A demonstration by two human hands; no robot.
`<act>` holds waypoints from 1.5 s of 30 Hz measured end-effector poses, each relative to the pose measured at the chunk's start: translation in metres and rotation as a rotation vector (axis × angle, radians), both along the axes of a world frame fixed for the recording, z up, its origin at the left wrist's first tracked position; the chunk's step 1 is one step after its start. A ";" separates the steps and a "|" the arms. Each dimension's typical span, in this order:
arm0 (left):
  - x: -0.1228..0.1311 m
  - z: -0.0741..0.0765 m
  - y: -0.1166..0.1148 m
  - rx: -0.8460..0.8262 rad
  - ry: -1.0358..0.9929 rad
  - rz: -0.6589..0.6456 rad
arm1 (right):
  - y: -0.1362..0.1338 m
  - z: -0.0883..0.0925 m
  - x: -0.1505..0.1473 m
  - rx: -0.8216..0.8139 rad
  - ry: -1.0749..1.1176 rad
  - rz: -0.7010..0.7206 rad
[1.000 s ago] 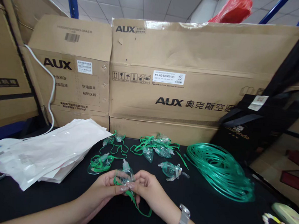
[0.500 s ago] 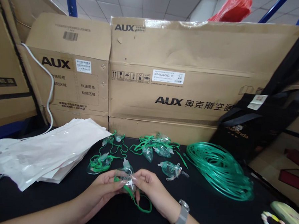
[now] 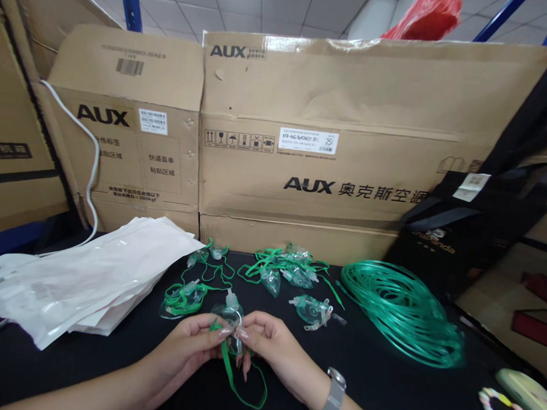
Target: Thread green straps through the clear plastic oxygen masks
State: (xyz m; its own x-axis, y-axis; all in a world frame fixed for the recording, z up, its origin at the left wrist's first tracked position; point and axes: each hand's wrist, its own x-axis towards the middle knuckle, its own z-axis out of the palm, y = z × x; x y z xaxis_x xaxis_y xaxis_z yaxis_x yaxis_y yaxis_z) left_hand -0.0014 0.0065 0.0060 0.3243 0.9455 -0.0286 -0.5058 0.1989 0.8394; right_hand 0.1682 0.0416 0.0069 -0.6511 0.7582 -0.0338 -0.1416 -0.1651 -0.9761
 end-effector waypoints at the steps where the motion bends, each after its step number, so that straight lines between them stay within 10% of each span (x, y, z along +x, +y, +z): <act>1: 0.000 0.000 0.000 0.000 0.000 0.000 | 0.001 -0.001 0.000 0.002 0.004 0.002; 45: -0.002 0.002 -0.001 0.000 0.010 -0.132 | -0.002 0.014 0.001 0.000 -0.096 0.046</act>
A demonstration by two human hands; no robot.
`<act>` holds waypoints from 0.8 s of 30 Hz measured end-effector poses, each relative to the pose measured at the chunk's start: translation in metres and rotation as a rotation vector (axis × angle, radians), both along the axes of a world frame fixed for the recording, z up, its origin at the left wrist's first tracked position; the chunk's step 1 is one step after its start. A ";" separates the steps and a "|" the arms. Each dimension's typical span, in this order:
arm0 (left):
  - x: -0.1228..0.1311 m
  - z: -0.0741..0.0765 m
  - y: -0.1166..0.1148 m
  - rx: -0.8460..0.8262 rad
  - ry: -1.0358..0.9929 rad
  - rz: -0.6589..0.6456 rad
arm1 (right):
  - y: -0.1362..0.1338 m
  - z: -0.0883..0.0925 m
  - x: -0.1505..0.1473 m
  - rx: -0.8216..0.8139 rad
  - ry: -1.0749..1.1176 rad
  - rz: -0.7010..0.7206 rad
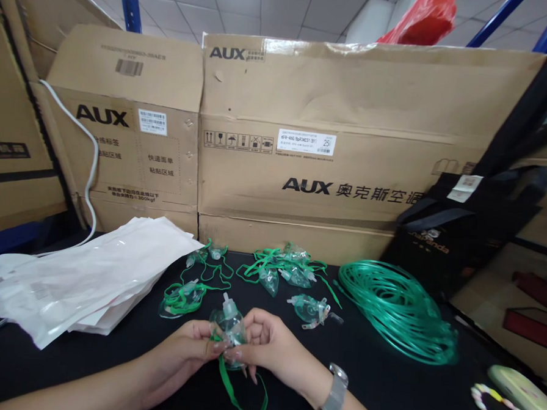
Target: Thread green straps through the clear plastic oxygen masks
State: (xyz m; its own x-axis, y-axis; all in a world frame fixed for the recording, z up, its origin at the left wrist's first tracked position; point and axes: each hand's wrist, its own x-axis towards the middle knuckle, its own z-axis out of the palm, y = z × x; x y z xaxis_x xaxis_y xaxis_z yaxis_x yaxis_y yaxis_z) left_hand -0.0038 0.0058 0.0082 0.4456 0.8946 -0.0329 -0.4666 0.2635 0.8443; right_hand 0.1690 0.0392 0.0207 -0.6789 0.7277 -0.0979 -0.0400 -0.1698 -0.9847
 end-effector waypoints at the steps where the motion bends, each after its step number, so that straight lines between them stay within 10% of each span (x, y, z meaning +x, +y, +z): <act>1: 0.000 0.000 0.000 -0.001 0.003 0.000 | 0.000 0.000 0.000 0.009 -0.014 -0.004; 24: 0.000 0.000 0.001 -0.024 -0.019 0.036 | -0.004 0.002 0.004 -0.162 0.218 0.067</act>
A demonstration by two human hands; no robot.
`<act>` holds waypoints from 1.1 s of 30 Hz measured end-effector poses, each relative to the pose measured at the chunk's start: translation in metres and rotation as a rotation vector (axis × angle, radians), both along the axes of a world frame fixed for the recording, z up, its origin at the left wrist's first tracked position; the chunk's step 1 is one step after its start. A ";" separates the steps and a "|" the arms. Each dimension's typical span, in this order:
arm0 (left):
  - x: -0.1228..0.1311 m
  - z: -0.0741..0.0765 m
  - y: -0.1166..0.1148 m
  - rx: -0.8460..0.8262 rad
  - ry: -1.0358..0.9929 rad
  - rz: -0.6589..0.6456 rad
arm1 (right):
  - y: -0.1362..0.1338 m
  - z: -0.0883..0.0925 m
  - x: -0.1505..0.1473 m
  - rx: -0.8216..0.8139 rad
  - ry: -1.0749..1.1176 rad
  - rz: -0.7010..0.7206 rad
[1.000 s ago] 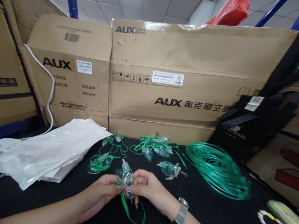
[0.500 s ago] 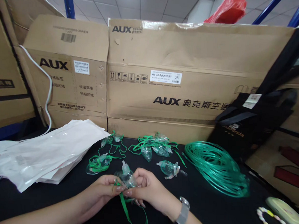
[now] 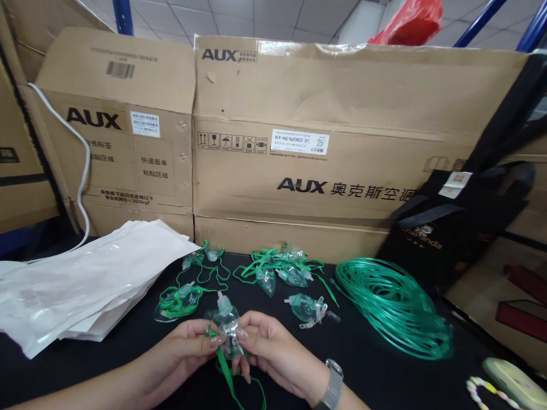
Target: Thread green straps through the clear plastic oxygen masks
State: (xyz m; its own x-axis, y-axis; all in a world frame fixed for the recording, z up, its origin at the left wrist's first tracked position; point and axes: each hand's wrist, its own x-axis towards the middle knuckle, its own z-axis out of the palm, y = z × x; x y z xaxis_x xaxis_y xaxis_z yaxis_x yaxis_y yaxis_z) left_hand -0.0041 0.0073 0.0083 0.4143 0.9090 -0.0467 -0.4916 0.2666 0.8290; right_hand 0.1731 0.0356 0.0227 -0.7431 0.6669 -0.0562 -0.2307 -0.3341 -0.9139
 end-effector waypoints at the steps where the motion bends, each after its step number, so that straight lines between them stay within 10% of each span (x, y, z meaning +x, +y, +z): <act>1: 0.000 0.000 0.000 0.006 0.003 -0.003 | 0.000 0.000 0.000 -0.006 0.005 0.005; 33: 0.001 0.003 0.000 -0.009 -0.044 0.004 | 0.002 -0.008 -0.006 0.067 -0.063 -0.116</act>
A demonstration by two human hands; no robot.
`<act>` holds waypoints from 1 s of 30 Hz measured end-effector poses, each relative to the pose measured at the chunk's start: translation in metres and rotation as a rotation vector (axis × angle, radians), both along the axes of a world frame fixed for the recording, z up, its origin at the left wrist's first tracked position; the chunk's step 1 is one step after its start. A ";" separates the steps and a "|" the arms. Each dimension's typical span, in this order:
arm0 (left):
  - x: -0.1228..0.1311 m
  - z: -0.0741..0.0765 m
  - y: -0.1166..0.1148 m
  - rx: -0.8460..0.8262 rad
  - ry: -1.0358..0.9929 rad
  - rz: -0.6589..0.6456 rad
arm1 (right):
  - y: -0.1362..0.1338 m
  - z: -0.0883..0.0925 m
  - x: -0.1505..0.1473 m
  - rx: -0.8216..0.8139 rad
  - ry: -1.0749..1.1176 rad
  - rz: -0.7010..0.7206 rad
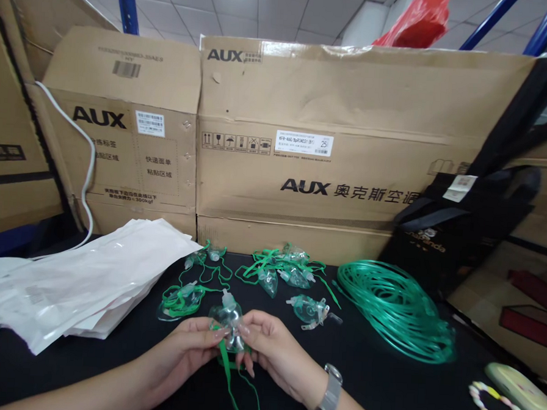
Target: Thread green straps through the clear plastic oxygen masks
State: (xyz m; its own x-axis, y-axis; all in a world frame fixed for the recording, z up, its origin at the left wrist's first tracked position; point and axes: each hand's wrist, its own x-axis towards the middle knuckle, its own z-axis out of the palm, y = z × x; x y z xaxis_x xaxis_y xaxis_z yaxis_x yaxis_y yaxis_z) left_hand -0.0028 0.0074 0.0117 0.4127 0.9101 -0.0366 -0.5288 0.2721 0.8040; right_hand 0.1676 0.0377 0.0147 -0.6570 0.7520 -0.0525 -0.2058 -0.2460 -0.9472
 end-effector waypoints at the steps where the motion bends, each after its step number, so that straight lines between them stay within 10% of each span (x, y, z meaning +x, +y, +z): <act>1: 0.000 0.000 0.000 -0.004 -0.001 0.001 | 0.000 0.000 0.000 -0.010 0.014 -0.002; 30: -0.001 -0.003 -0.001 0.035 0.035 -0.020 | -0.002 0.007 0.001 -0.091 0.014 0.007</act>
State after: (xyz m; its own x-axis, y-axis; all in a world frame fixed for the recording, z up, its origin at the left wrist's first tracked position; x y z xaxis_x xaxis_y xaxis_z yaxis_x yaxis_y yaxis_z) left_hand -0.0039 0.0069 0.0090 0.4298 0.9027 -0.0195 -0.4949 0.2536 0.8311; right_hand 0.1685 0.0360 0.0218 -0.6635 0.7399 -0.1112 -0.2165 -0.3321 -0.9181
